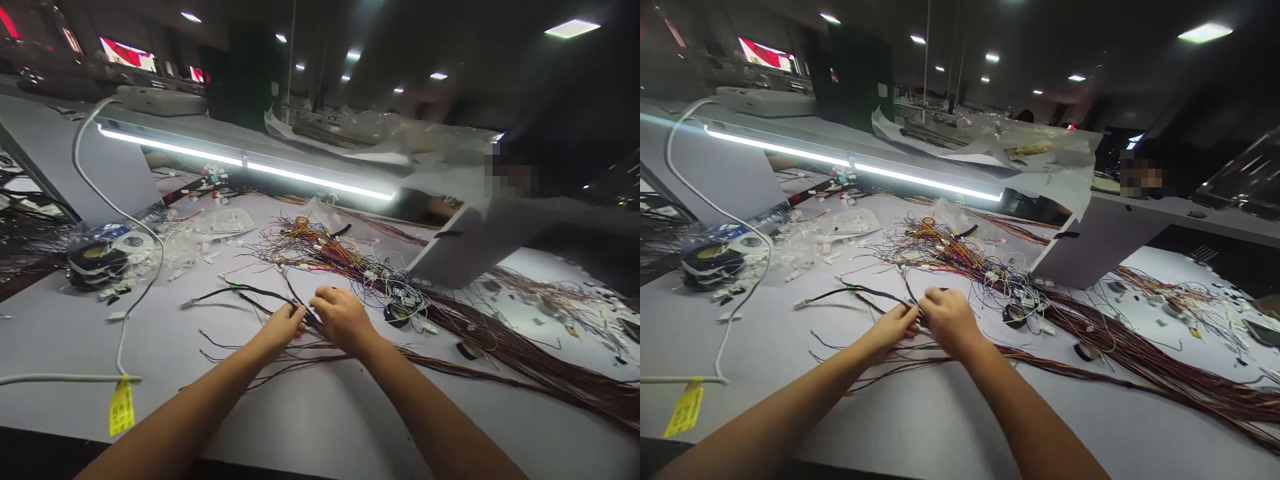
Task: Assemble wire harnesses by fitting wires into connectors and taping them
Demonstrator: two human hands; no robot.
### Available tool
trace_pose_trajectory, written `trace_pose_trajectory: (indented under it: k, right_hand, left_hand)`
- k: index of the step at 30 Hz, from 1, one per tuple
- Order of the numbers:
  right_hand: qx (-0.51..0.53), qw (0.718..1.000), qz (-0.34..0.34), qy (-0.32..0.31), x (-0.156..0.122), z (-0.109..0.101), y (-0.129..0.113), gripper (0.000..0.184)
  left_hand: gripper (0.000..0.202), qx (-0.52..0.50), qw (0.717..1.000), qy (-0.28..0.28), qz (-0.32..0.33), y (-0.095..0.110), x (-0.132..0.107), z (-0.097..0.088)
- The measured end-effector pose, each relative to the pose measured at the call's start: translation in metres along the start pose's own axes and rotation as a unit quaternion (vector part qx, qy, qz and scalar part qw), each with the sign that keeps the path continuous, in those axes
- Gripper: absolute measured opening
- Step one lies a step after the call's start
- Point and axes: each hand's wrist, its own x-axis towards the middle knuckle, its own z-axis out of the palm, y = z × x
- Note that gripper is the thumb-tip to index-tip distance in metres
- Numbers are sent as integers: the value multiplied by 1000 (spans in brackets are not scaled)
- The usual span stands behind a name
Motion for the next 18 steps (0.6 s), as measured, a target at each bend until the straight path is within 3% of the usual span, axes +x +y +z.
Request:
trace_pose_trajectory:
  k: [2,4,6,9,11,13,18]
  right_hand:
    - [-69,993,83,-41,3,8,43,51]
    - [-107,984,141,-37,-1,20,64,54]
    - [-93,984,154,-7,-9,35,58,42]
    - [-8,994,104,-2,-19,60,20,30]
    - [19,995,97,-13,-18,74,-1,27]
    - [17,990,136,-17,-10,83,-10,25]
    - [21,973,228,-17,12,88,7,36]
  left_hand:
    - [39,85,996,-3,-5,5,-5,-11]
    - [35,174,985,1,23,10,-10,-23]
    - [27,231,971,0,57,13,-15,-34]
    - [20,328,937,-17,115,9,-28,-49]
    - [26,443,880,-39,166,4,-41,-59]
    - [33,508,837,-63,195,0,-55,-69]
    - [37,474,832,-203,205,-5,-84,-98]
